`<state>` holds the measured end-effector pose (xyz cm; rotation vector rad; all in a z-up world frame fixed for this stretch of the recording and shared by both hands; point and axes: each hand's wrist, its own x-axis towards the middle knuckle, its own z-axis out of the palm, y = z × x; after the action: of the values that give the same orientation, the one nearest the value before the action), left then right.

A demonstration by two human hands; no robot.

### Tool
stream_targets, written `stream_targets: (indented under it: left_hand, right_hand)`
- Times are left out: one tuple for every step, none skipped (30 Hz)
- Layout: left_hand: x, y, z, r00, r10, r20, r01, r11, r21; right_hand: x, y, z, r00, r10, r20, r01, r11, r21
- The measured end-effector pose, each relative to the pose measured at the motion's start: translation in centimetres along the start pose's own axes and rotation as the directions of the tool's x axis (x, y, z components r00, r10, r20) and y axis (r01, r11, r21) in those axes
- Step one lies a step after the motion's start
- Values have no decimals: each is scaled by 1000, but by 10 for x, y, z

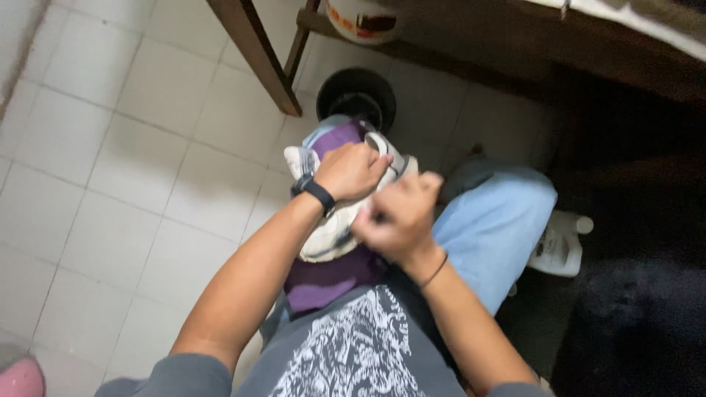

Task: The person scrubs a white sneaker with a brush and wipes it with a cloth. They repeatedly dip the brush into a small container of liquid and wipe the shoe's upper and sole areas.

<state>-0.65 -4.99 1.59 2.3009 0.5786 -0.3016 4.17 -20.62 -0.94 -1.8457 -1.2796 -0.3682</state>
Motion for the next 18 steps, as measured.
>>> stream_targets:
  left_hand:
    - [0,2,-3,1000,8,14,-8,1000,-5]
    - [3,1,-5,1000,13,18,-13,1000,-3]
    - [7,0,-6,1000,21,-2,-21,1000,-3]
    - [2,-2,-2,1000,11,-18,-11,1000,-13]
    - [-2,-2,3,1000,0,-10,0,1000,-22]
    - [0,-3,2,1000,-3,-16,2,1000,-10]
    - [2,-3,1,1000,-5,-23,5,1000,2]
    - [4,-3,-2,1000,2,-31,-2,1000,9]
    - [6,-4,-5,1000,-3,-24,3,1000,10]
    - [2,-5,1,1000,-19,0,19,1000,1]
    - [5,-4,2,1000,-23,10,23,1000,-2]
    - [3,-4,3,1000,-14,-11,14,1000,0]
    - [2,-5,4,999,-4,-31,4,1000,2]
    - [1,-6,6,999,-7,-36,7,1000,4]
    - [1,-6,7,999,-24,-25,24,1000,2]
    - [2,-6,8,999,-37,-13,37,999,1]
    - [4,-5,5,999,-37,-17,37,999,4]
    - [1,-5,5,999,-28,-24,28,1000,-8]
  right_hand:
    - [0,-15,0,999,-32,40,31,999,43]
    - [6,2,-1,999,-29,38,28,999,37]
    - [11,18,-2,1000,10,20,-9,999,-40]
    - [11,30,-5,999,51,16,-49,993,-107]
    - [4,14,-7,998,57,30,-54,993,-101]
    - [4,3,-6,1000,25,-16,-26,996,-80]
    - [5,-9,-5,998,-6,-63,2,998,-59]
    - [3,-12,-5,997,-12,-74,8,998,-61]
    - [0,-15,-5,997,-19,-69,16,999,-39]
    - [-11,-22,-8,999,-11,-46,11,1000,-14]
    - [-18,0,-10,999,-3,-39,2,1000,-13]
    - [-25,19,-11,995,34,-89,-40,997,-64]
    - [-32,38,-11,988,68,-139,-84,990,-114]
    - [-30,11,-11,988,65,-140,-81,991,-110]
    - [-28,-16,-11,991,43,-126,-56,993,-106]
    - [-25,-42,-11,993,21,-114,-33,994,-104]
    - [-28,-37,-9,993,18,-118,-30,994,-102]
    - [-35,-36,-8,992,20,-127,-32,996,-87]
